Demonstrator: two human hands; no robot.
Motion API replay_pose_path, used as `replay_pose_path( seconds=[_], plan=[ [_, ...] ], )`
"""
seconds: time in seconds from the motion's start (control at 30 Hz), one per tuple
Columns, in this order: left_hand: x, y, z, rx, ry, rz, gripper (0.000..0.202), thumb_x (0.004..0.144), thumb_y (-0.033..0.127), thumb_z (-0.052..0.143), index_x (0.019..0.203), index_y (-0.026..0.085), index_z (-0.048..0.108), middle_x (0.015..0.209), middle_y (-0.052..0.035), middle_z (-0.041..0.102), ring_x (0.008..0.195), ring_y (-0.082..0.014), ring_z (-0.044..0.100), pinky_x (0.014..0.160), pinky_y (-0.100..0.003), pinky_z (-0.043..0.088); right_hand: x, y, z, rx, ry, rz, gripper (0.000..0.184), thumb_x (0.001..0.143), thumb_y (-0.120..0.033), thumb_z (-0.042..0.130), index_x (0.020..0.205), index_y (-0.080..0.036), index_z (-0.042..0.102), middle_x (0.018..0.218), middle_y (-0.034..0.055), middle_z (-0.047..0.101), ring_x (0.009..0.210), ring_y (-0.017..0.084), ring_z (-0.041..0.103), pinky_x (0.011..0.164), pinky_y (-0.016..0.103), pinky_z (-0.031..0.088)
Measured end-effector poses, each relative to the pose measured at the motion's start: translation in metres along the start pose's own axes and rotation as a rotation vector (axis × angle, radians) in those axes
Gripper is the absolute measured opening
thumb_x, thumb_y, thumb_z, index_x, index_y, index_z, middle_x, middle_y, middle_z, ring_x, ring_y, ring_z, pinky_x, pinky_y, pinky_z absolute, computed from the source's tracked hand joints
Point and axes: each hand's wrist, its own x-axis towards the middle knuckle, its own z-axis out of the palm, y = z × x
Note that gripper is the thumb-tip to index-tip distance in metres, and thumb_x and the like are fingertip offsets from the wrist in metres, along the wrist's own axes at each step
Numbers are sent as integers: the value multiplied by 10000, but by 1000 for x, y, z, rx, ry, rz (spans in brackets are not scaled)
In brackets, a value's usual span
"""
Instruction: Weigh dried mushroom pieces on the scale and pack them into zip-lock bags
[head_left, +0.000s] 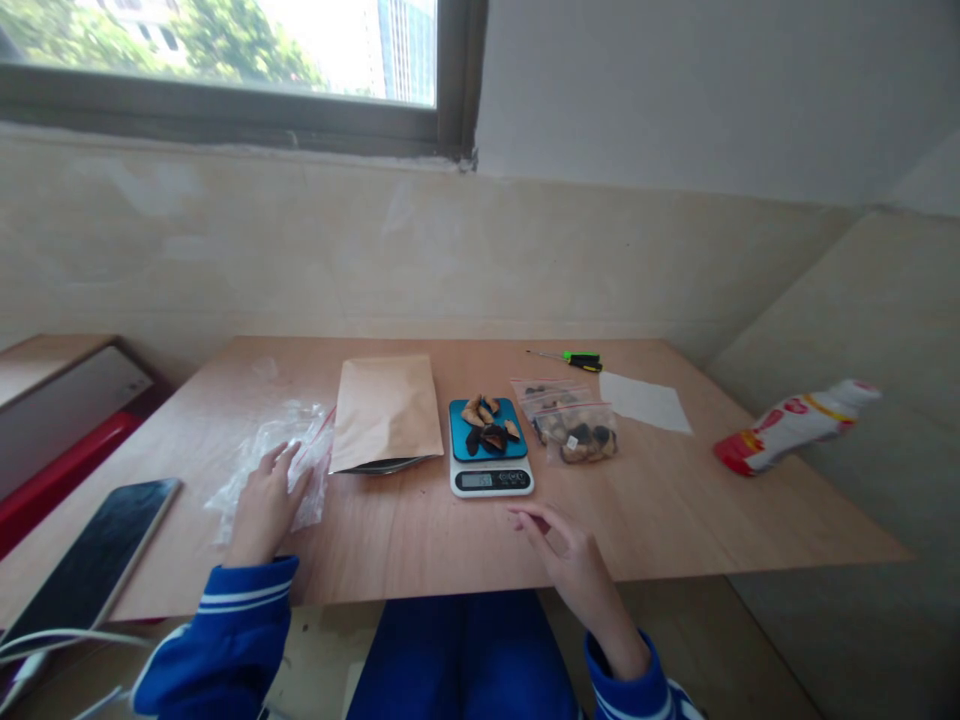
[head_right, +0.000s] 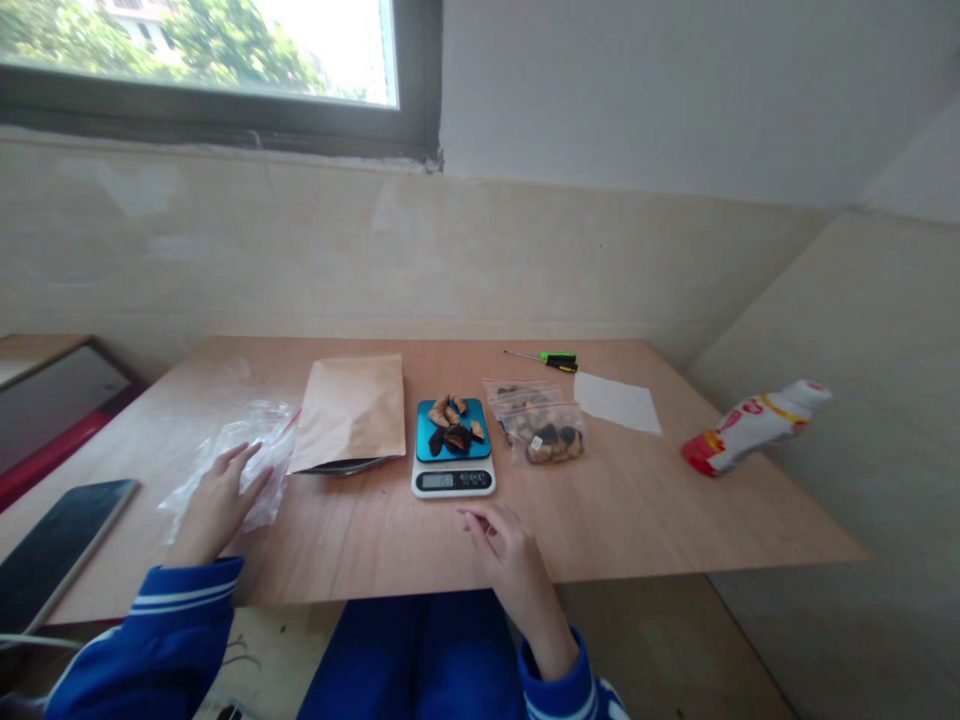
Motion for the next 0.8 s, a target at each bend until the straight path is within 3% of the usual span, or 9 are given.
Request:
replay_pose_path(
  seconds=[0.1,0.27,0.5,0.63,0.7,0.8],
  plan=[
    [1,-11,4,22,-146,-57,514,829,476,365,1072,107,628,1056,-184,637,932,-327,617,837,-430,474,0,0,0,5,-3,4,199,929,-286,498,971,-211,677,830,24,706,776,155,669,723,240,510],
    [3,-3,-5,-26,-151,-156,364,826,467,384,847,197,626,886,-105,648,800,-268,616,728,-369,459,0,-2,0,16,-6,8,200,928,-287,501,981,-211,678,861,31,710,796,157,673,735,242,516],
    [6,20,-26,-132,117,-221,334,811,533,439,756,217,537,808,-60,629,714,-224,576,711,-344,437,3,-25,10,87,-84,-41,205,937,-274,490,988,-207,677,856,31,700,805,151,661,750,242,509],
    [10,32,-38,-190,192,-199,381,874,511,387,883,197,602,837,-65,633,716,-212,573,706,-343,440,6,-41,17,110,-138,-56,197,932,-275,502,966,-211,685,868,36,706,841,168,659,792,271,503],
    [7,45,-47,-188,254,-155,392,899,489,386,949,191,636,843,-59,627,706,-198,563,687,-335,434,8,-49,21,136,-147,-55,194,929,-281,507,954,-219,689,864,34,707,850,174,655,793,281,503],
    [-6,82,-60,-285,362,-78,318,867,468,513,931,198,669,806,-17,597,619,-140,510,631,-294,420,15,-62,32,259,-120,-6,220,938,-313,483,987,-218,676,895,41,705,872,174,652,784,284,509]
  ],
)
